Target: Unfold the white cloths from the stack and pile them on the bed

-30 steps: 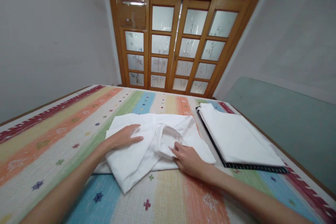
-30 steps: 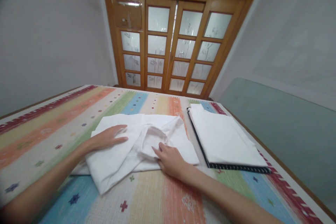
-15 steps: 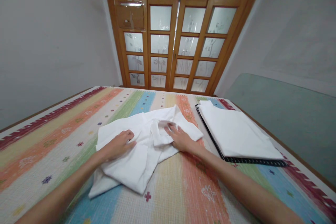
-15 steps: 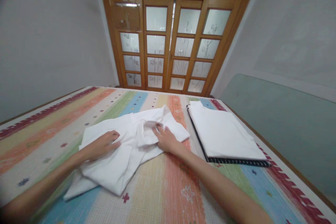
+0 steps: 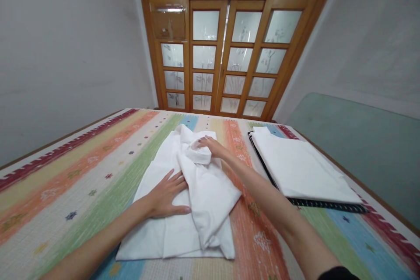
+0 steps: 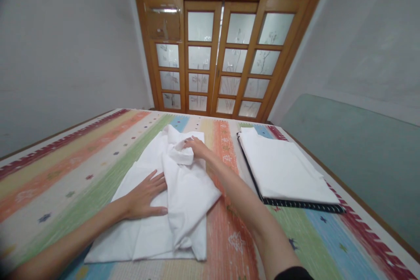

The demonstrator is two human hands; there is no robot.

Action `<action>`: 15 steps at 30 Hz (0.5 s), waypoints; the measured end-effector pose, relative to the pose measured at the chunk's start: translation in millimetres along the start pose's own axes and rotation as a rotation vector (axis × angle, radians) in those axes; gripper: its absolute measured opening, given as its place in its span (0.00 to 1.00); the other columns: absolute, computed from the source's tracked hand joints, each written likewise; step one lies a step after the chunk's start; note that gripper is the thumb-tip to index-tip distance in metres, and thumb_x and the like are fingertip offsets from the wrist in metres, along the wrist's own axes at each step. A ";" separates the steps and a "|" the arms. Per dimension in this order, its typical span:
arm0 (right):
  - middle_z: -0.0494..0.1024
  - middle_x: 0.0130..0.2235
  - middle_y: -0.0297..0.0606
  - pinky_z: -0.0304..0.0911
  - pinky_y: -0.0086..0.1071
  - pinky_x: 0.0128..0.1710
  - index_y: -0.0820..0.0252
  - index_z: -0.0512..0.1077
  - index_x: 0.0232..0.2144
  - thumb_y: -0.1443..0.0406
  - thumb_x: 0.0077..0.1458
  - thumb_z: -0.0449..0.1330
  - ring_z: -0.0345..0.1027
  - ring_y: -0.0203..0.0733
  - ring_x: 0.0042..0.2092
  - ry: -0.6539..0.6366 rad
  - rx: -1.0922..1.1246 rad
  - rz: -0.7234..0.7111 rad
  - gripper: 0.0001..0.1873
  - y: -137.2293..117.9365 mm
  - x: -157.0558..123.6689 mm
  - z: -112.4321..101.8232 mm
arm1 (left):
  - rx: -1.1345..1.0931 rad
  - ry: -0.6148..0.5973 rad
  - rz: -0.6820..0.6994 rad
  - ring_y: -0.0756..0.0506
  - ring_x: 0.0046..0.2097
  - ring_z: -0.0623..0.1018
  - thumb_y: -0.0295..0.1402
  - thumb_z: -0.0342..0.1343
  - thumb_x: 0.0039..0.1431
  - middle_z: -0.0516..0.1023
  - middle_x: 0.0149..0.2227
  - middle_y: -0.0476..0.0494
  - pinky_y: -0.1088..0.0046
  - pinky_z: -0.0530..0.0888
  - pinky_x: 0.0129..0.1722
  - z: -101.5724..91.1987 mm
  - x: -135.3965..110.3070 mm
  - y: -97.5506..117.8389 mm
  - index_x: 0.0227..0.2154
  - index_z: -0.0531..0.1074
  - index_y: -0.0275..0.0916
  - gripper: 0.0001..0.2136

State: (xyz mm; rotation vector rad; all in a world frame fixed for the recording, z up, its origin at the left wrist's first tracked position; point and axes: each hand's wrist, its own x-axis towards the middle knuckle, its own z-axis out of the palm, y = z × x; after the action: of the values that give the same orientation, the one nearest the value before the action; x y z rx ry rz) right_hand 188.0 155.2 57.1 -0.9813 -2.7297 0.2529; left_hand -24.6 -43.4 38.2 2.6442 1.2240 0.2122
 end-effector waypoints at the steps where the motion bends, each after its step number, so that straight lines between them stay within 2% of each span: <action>1: 0.75 0.56 0.41 0.45 0.48 0.65 0.56 0.79 0.43 0.72 0.48 0.60 0.60 0.50 0.62 0.068 0.018 0.046 0.19 -1.1 -1.1 -7.3 | 0.026 0.008 -0.017 0.32 0.67 0.55 0.60 0.49 0.56 0.58 0.67 0.36 0.44 0.44 0.65 3.4 1.6 -2.3 0.64 0.57 0.45 0.38; 4: 0.76 0.54 0.37 0.54 0.44 0.61 0.56 0.79 0.43 0.78 0.44 0.52 0.62 0.47 0.60 0.297 0.099 0.186 0.26 -11.1 -7.2 -32.0 | 0.075 0.026 -0.085 0.30 0.67 0.55 0.60 0.52 0.53 0.57 0.67 0.36 0.40 0.45 0.64 9.9 11.4 2.2 0.63 0.60 0.47 0.38; 6: 0.79 0.49 0.38 0.59 0.38 0.57 0.58 0.79 0.42 0.78 0.45 0.49 0.69 0.44 0.54 0.369 0.145 0.240 0.27 -23.7 -9.6 -47.2 | 0.088 0.006 -0.139 0.26 0.66 0.54 0.59 0.55 0.50 0.57 0.67 0.34 0.35 0.45 0.62 9.9 21.8 12.9 0.62 0.63 0.48 0.37; 7: 0.81 0.46 0.39 0.62 0.35 0.54 0.59 0.80 0.40 0.77 0.47 0.49 0.71 0.43 0.51 0.362 0.155 0.265 0.24 -31.1 -9.7 -52.9 | 0.089 -0.012 -0.167 0.25 0.66 0.54 0.58 0.56 0.49 0.57 0.67 0.34 0.32 0.46 0.60 8.9 28.0 19.5 0.62 0.63 0.49 0.37; 9: 0.82 0.40 0.41 0.65 0.31 0.45 0.62 0.80 0.36 0.73 0.51 0.51 0.74 0.43 0.44 0.246 0.144 0.321 0.18 -46.3 -8.2 -58.5 | 0.088 -0.039 -0.218 0.21 0.65 0.54 0.57 0.55 0.49 0.59 0.66 0.31 0.27 0.48 0.56 6.0 42.0 34.1 0.61 0.65 0.49 0.36; 11: 0.82 0.36 0.43 0.66 0.29 0.38 0.64 0.79 0.35 0.68 0.53 0.54 0.76 0.43 0.37 0.044 0.110 0.367 0.14 -59.3 -4.8 -55.4 | 0.094 -0.045 -0.283 0.18 0.64 0.55 0.58 0.53 0.49 0.63 0.63 0.28 0.25 0.51 0.52 3.6 57.7 49.8 0.60 0.67 0.46 0.36; 13: 0.82 0.37 0.46 0.65 0.29 0.34 0.65 0.79 0.38 0.65 0.54 0.56 0.76 0.44 0.35 -0.103 0.065 0.394 0.14 -68.6 -0.7 -45.2 | 0.105 -0.040 -0.379 0.15 0.61 0.59 0.58 0.54 0.48 0.68 0.59 0.24 0.25 0.55 0.49 3.4 75.5 65.2 0.57 0.71 0.43 0.36; 15: 0.81 0.41 0.49 0.65 0.30 0.34 0.65 0.78 0.42 0.62 0.53 0.58 0.76 0.46 0.38 -0.138 0.016 0.406 0.16 -75.0 3.2 -31.9 | 0.109 -0.005 -0.447 0.15 0.57 0.65 0.55 0.55 0.50 0.73 0.54 0.21 0.27 0.57 0.49 5.9 95.5 77.5 0.55 0.72 0.40 0.33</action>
State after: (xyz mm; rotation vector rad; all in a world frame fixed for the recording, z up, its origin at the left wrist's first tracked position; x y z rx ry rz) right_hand 148.9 102.9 106.1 -1.5630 -2.6136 0.4236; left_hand 94.9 -19.9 56.1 2.3684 1.8251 0.0644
